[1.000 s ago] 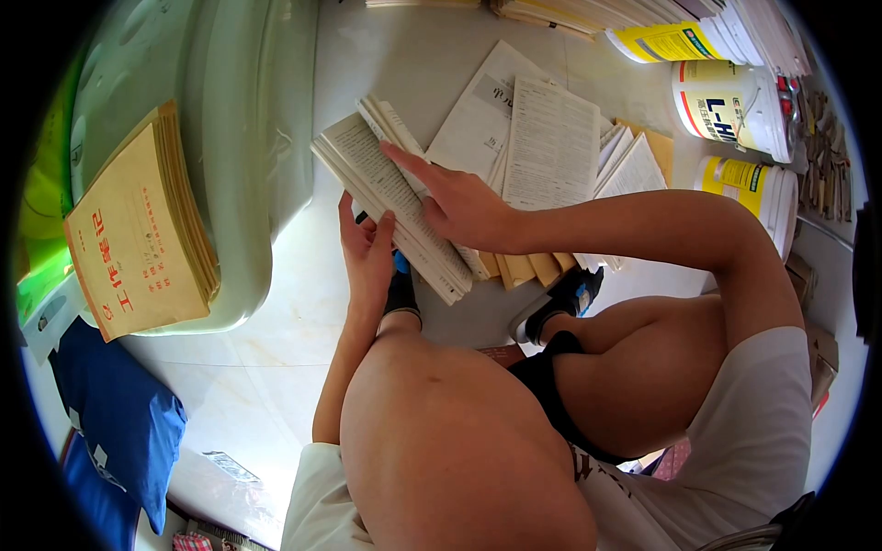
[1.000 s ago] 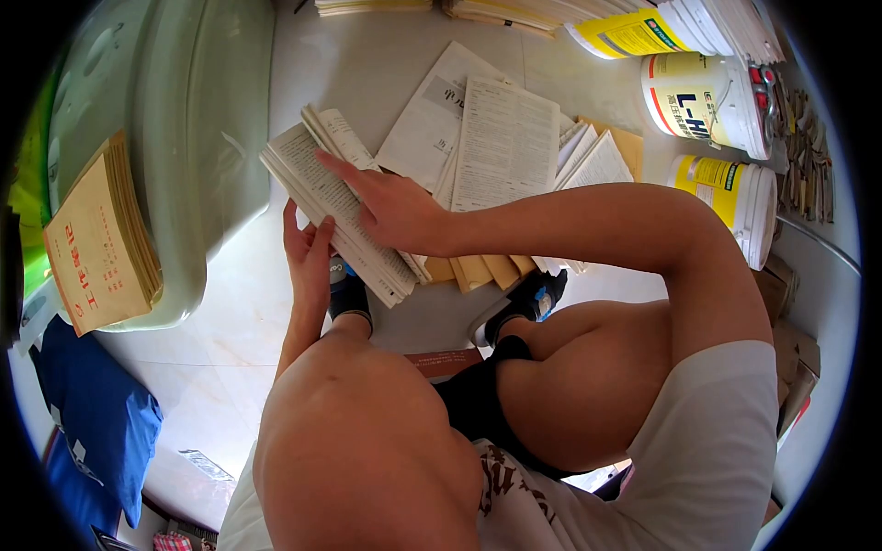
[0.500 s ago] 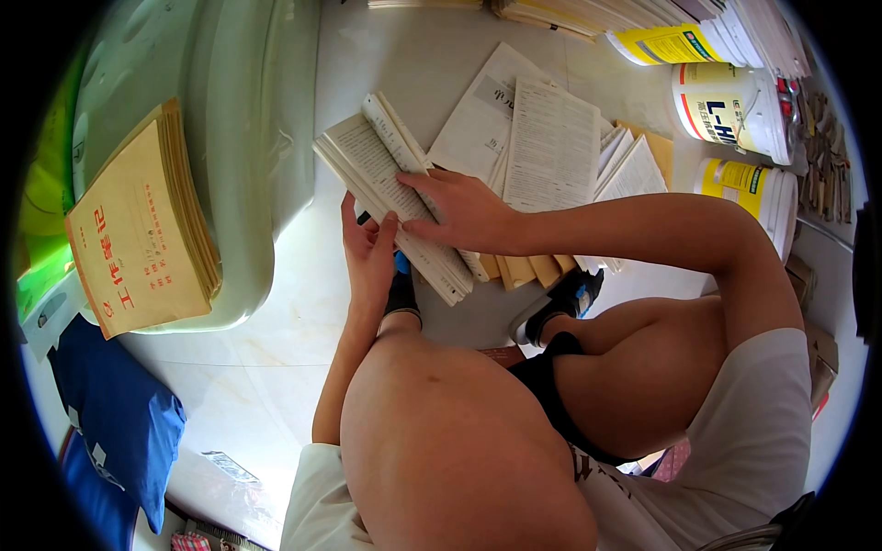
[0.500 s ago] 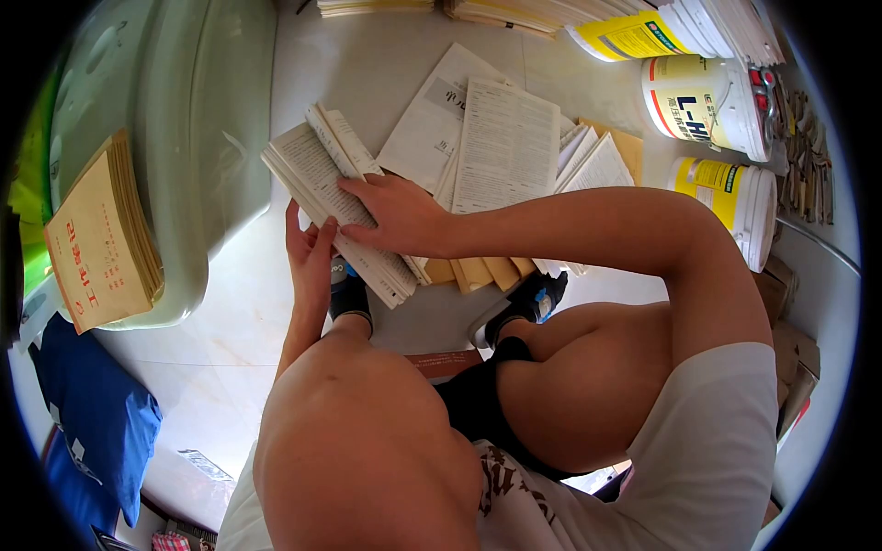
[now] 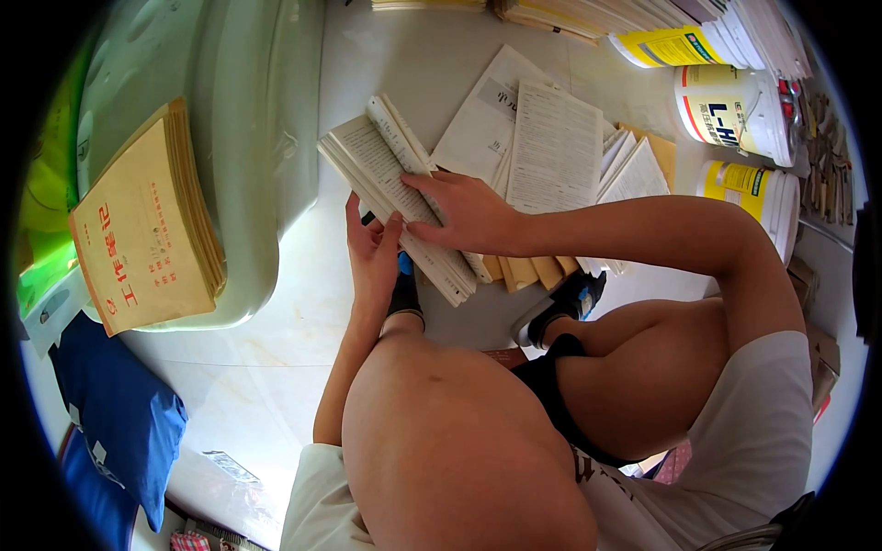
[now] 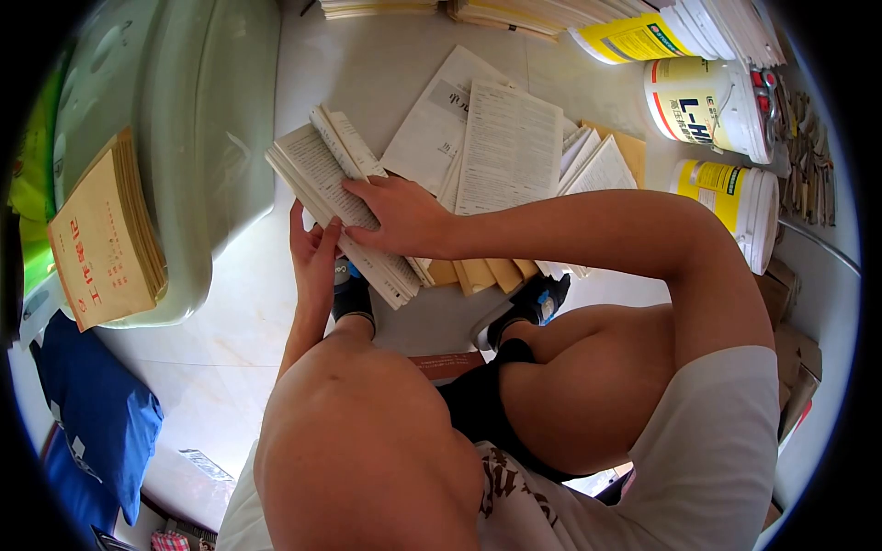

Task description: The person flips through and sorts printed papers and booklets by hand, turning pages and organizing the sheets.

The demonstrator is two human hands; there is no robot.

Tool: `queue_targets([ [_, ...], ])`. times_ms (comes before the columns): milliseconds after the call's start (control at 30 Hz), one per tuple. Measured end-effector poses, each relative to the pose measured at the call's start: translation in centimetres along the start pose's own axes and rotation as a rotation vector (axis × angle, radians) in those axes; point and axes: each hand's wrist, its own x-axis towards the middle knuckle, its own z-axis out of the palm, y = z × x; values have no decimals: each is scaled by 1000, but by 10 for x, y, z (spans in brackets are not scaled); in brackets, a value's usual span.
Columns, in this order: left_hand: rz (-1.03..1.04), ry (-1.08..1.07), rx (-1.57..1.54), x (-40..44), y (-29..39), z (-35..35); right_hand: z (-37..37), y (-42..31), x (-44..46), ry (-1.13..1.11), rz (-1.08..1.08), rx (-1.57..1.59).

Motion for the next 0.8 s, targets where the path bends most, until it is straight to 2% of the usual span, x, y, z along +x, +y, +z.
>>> queue_targets([
  [433,28,36,-48,-1,-1,1,-2,0,2,10,15,68],
  [800,44,37,41,0,-5,-2,0,2,2,10,-5,49],
])
